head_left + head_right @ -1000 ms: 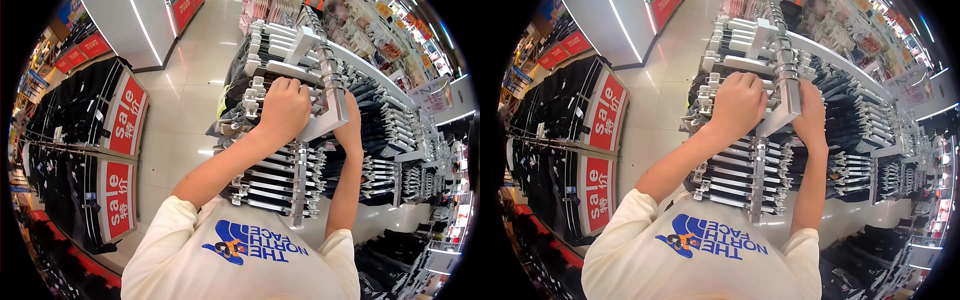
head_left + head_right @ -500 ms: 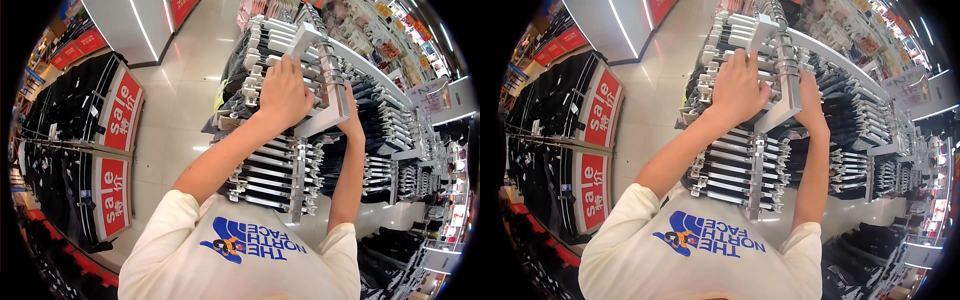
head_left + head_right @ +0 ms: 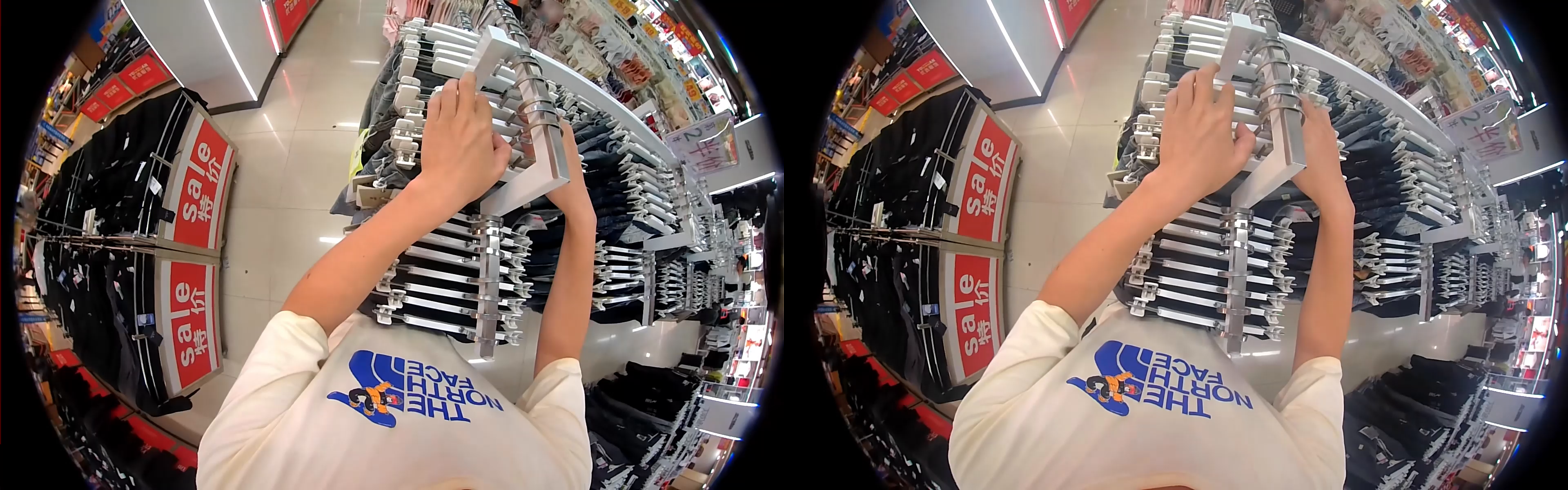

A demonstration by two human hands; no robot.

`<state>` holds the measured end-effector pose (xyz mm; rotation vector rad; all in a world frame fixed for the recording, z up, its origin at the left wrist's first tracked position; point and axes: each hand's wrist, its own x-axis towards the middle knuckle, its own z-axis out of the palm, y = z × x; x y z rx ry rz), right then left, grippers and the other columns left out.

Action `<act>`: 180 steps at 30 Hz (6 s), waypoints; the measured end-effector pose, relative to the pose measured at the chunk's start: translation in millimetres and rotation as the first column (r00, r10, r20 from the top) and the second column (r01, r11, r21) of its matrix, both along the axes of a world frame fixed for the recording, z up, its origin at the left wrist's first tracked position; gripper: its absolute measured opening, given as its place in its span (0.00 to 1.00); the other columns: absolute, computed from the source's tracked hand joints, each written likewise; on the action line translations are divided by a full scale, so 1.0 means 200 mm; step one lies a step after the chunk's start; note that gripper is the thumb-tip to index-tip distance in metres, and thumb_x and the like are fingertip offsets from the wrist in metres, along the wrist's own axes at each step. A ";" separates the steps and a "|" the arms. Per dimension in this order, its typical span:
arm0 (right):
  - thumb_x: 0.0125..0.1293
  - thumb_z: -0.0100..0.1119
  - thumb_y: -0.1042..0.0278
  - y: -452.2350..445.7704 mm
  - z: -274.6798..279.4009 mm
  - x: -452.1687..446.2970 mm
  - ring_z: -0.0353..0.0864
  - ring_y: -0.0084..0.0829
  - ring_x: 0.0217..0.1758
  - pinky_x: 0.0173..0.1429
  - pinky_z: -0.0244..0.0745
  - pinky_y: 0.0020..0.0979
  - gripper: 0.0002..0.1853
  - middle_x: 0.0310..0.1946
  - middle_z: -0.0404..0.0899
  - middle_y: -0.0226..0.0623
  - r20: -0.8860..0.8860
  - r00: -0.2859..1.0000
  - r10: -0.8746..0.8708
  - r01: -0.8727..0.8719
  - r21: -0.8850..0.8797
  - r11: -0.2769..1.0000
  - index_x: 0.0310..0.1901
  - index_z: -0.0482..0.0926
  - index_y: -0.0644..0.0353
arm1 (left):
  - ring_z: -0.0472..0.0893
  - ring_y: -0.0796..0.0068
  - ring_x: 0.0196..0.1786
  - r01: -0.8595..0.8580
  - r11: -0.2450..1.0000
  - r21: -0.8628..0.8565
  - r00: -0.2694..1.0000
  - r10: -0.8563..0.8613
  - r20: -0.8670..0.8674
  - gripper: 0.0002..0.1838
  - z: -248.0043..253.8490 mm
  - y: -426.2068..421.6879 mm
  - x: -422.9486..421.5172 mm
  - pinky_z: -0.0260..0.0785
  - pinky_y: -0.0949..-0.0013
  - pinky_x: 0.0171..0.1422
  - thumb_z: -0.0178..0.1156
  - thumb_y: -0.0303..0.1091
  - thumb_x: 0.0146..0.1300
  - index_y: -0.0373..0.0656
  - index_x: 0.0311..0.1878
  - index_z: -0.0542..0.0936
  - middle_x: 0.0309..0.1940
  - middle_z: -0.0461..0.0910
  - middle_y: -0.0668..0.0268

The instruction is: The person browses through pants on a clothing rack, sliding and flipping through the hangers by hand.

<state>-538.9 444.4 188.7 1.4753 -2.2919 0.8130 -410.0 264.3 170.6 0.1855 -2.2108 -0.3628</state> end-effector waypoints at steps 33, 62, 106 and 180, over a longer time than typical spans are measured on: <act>0.65 0.68 0.66 -0.03 0.05 0.05 0.85 0.60 0.54 0.59 0.80 0.52 0.19 0.58 0.84 0.55 -0.104 0.994 -0.018 0.028 0.092 0.995 0.56 0.87 0.62 | 0.79 0.46 0.65 0.003 0.999 -0.049 0.984 0.006 0.177 0.24 0.03 -0.02 0.01 0.59 0.30 0.84 0.62 0.45 0.66 0.33 0.56 0.81 0.53 0.82 0.45; 0.88 0.42 0.35 -0.18 0.15 -0.35 0.89 0.32 0.67 0.50 0.87 0.28 0.39 0.67 0.88 0.41 0.766 0.631 -0.119 0.075 0.093 0.993 0.79 0.75 0.63 | 0.76 0.49 0.64 0.045 0.999 -0.002 0.999 -0.045 -0.009 0.20 0.00 -0.03 0.03 0.65 0.41 0.81 0.65 0.39 0.62 0.32 0.50 0.83 0.55 0.77 0.51; 0.72 0.70 0.74 -0.12 0.09 -0.35 0.92 0.29 0.48 0.52 0.88 0.34 0.25 0.56 0.92 0.42 0.885 0.461 0.062 -0.021 -0.058 0.998 0.69 0.80 0.68 | 0.77 0.50 0.60 0.085 0.996 -0.036 0.993 -0.088 -0.082 0.15 -0.02 -0.05 -0.01 0.68 0.46 0.76 0.67 0.37 0.61 0.37 0.45 0.85 0.49 0.80 0.54; 0.73 0.72 0.59 -0.04 0.02 -0.18 0.81 0.51 0.70 0.77 0.74 0.43 0.24 0.64 0.85 0.48 0.249 0.965 0.079 -0.087 0.022 0.996 0.67 0.84 0.59 | 0.81 0.47 0.55 0.092 0.988 -0.128 0.994 -0.082 0.075 0.10 -0.03 0.05 0.10 0.74 0.48 0.62 0.64 0.35 0.75 0.39 0.51 0.83 0.52 0.80 0.52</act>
